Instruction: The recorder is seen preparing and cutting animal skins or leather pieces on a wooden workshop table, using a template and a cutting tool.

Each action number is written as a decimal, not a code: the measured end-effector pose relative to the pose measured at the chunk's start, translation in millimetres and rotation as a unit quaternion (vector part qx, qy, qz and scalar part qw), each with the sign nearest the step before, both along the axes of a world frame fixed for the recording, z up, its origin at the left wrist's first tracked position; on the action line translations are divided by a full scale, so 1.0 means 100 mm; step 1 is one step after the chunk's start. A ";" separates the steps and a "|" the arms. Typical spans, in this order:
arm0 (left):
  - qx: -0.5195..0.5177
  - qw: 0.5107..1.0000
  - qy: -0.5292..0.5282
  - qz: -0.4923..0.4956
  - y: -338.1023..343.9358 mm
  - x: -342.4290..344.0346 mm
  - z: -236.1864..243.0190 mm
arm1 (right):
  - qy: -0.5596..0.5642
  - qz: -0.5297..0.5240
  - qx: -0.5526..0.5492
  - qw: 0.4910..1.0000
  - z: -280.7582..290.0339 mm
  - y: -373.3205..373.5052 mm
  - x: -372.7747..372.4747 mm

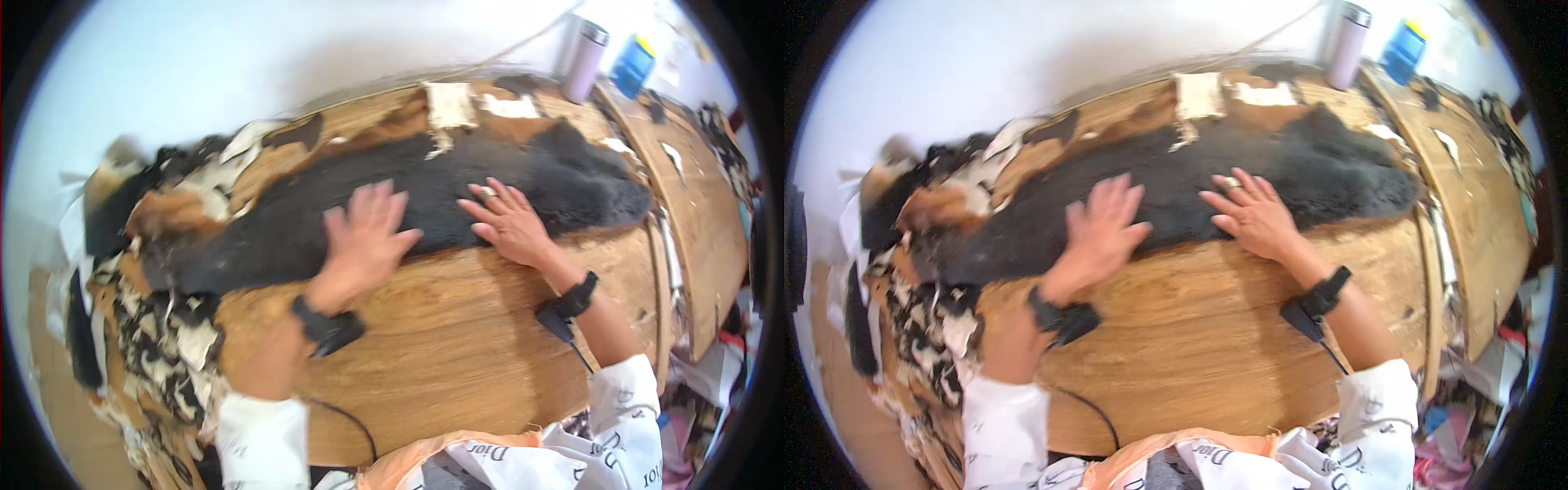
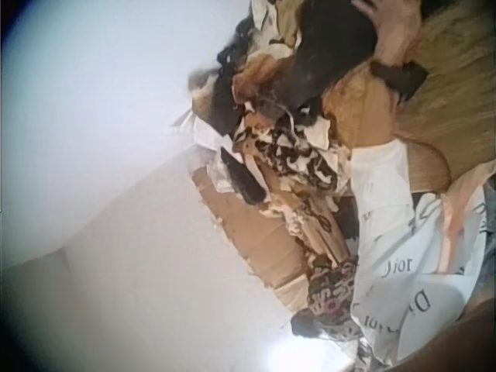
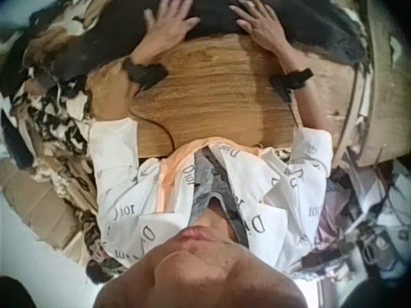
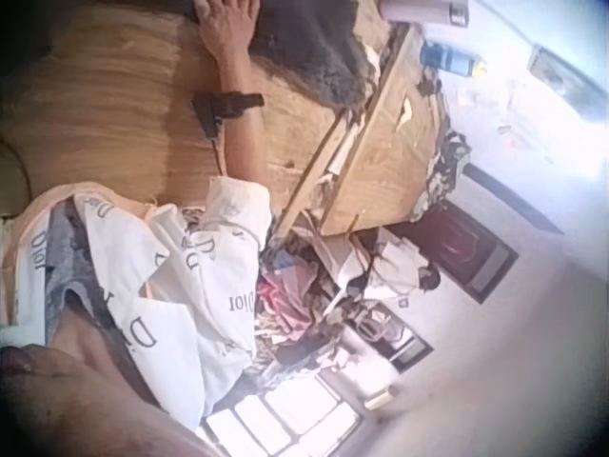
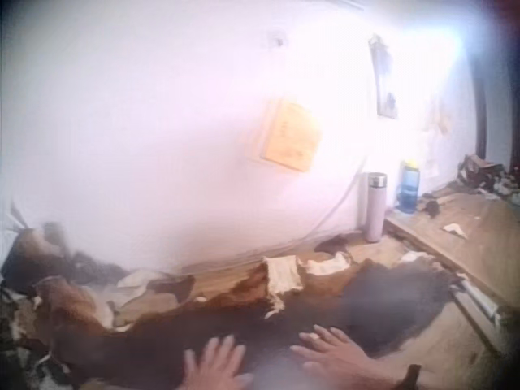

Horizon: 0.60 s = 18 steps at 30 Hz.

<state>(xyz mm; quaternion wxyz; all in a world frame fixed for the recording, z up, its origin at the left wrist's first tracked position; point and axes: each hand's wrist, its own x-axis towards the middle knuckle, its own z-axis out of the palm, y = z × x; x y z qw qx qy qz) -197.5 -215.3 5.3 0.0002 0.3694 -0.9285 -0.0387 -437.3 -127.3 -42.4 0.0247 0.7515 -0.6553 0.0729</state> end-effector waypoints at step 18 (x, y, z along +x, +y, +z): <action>-0.076 0.975 -0.018 0.209 -0.67 1.59 -0.31 | 0.034 0.027 -0.037 0.998 0.17 0.15 -0.20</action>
